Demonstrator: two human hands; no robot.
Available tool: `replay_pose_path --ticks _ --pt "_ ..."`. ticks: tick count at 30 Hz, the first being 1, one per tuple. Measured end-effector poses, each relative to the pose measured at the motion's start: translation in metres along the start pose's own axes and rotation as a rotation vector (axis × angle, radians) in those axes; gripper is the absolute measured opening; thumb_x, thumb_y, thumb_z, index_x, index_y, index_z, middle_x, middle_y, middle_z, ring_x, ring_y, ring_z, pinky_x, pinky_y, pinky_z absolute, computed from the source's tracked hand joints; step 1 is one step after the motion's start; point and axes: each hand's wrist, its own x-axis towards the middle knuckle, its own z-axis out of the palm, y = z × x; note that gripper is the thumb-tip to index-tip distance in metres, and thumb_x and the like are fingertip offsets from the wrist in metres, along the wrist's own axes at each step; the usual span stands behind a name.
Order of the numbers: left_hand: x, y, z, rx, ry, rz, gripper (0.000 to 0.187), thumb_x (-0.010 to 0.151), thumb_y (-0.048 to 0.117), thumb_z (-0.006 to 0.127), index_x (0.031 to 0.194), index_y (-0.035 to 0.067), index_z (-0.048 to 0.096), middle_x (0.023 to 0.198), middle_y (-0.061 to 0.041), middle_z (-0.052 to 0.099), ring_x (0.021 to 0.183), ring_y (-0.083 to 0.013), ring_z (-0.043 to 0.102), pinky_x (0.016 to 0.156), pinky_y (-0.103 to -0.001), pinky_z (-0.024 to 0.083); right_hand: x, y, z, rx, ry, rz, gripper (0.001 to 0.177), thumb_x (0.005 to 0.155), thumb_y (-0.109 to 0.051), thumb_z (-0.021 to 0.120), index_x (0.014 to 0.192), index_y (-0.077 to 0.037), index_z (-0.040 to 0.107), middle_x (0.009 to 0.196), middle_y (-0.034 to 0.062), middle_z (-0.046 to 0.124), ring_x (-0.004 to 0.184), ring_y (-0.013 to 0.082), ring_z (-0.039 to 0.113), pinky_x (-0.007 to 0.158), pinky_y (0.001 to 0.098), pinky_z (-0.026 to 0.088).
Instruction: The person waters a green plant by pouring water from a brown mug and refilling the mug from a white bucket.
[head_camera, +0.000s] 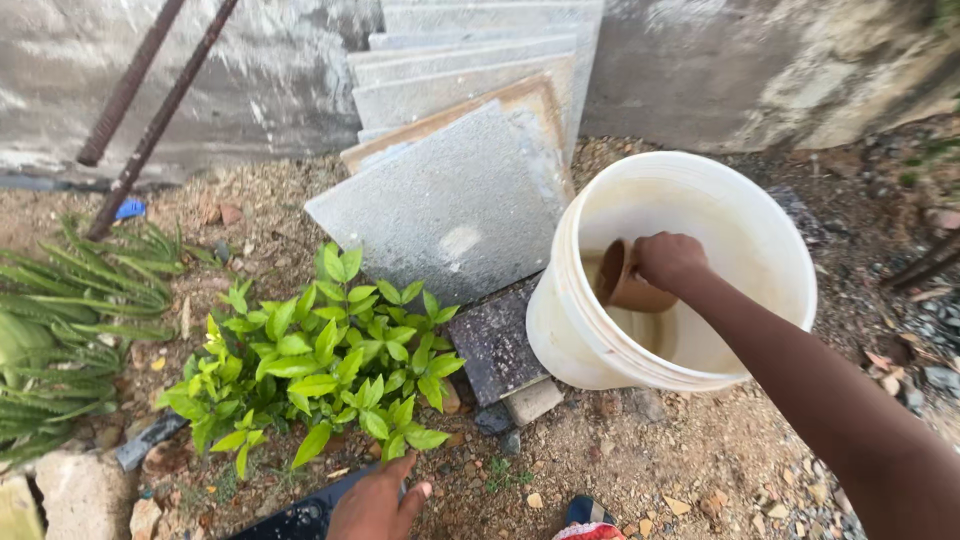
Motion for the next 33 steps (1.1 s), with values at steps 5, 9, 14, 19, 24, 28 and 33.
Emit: replay_pose_path --ticks 5,9,14,19,24,28,33 --pt "-0.01 0.001 0.003 0.01 -0.029 -0.052 0.068 0.092 0.042 0.064 0.151 0.013 0.048 0.145 -0.016 0.056 0.132 -0.0348 0.057 0.111 -0.045 0.045 0.038 -0.014 0.046 -0.205 -0.067 -0.238 0.02 0.093 -0.024 0.068 0.11 -0.022 0.079 0.111 0.0034 0.078 0.105 0.025 0.075 0.086 0.0413 0.06" --pt "-0.02 0.008 -0.005 0.025 -0.074 -0.133 0.065 0.093 0.041 0.063 0.149 0.013 0.048 0.146 -0.015 0.057 0.13 -0.0348 0.06 0.112 -0.043 0.047 0.049 -0.032 0.055 -0.118 -0.246 -0.266 0.025 0.088 -0.024 0.07 0.11 -0.021 0.081 0.11 0.005 0.078 0.106 0.0253 0.074 0.092 0.0417 0.059" --pt "-0.014 0.012 -0.006 0.068 -0.086 -0.045 0.065 0.096 0.04 0.066 0.148 0.008 0.045 0.15 -0.018 0.05 0.137 -0.0359 0.051 0.115 -0.044 0.041 0.075 -0.059 0.105 -0.025 -0.007 -0.497 0.047 0.073 -0.029 0.077 0.118 -0.015 0.074 0.114 0.0152 0.072 0.107 0.0357 0.068 0.092 0.049 0.053" --pt "-0.02 0.03 -0.014 0.046 -0.128 -0.131 0.065 0.095 0.037 0.063 0.151 0.011 0.042 0.152 -0.014 0.05 0.134 -0.0336 0.056 0.113 -0.042 0.045 0.068 -0.041 0.1 0.196 -0.102 -0.307 0.032 0.096 -0.038 0.069 0.106 -0.01 0.08 0.103 0.0149 0.079 0.099 0.0343 0.074 0.094 0.0449 0.054" --pt "-0.022 0.048 -0.022 0.026 -0.014 -0.02 0.061 0.095 0.035 0.062 0.148 0.01 0.047 0.146 -0.015 0.055 0.131 -0.0346 0.057 0.111 -0.044 0.045 0.006 -0.014 0.044 0.467 -0.078 -0.255 0.04 0.078 -0.037 0.085 0.103 -0.007 0.075 0.094 0.0126 0.077 0.089 0.0292 0.073 0.086 0.0429 0.056" --pt "-0.022 0.053 -0.02 0.009 0.026 0.041 0.057 0.097 0.036 0.061 0.145 0.008 0.048 0.144 -0.016 0.057 0.13 -0.035 0.057 0.109 -0.045 0.045 -0.049 0.021 0.02 0.703 -0.046 -0.101 0.042 0.08 -0.042 0.084 0.099 -0.005 0.075 0.09 0.0145 0.079 0.079 0.0254 0.076 0.076 0.04 0.061" --pt "-0.018 0.049 -0.015 0.003 0.093 0.042 0.056 0.096 0.041 0.062 0.141 0.008 0.055 0.142 -0.015 0.059 0.129 -0.0344 0.058 0.109 -0.046 0.045 -0.106 0.058 -0.015 0.889 0.17 0.066 0.044 0.085 -0.043 0.079 0.107 -0.005 0.075 0.091 0.013 0.08 0.078 0.0192 0.077 0.074 0.0362 0.062"
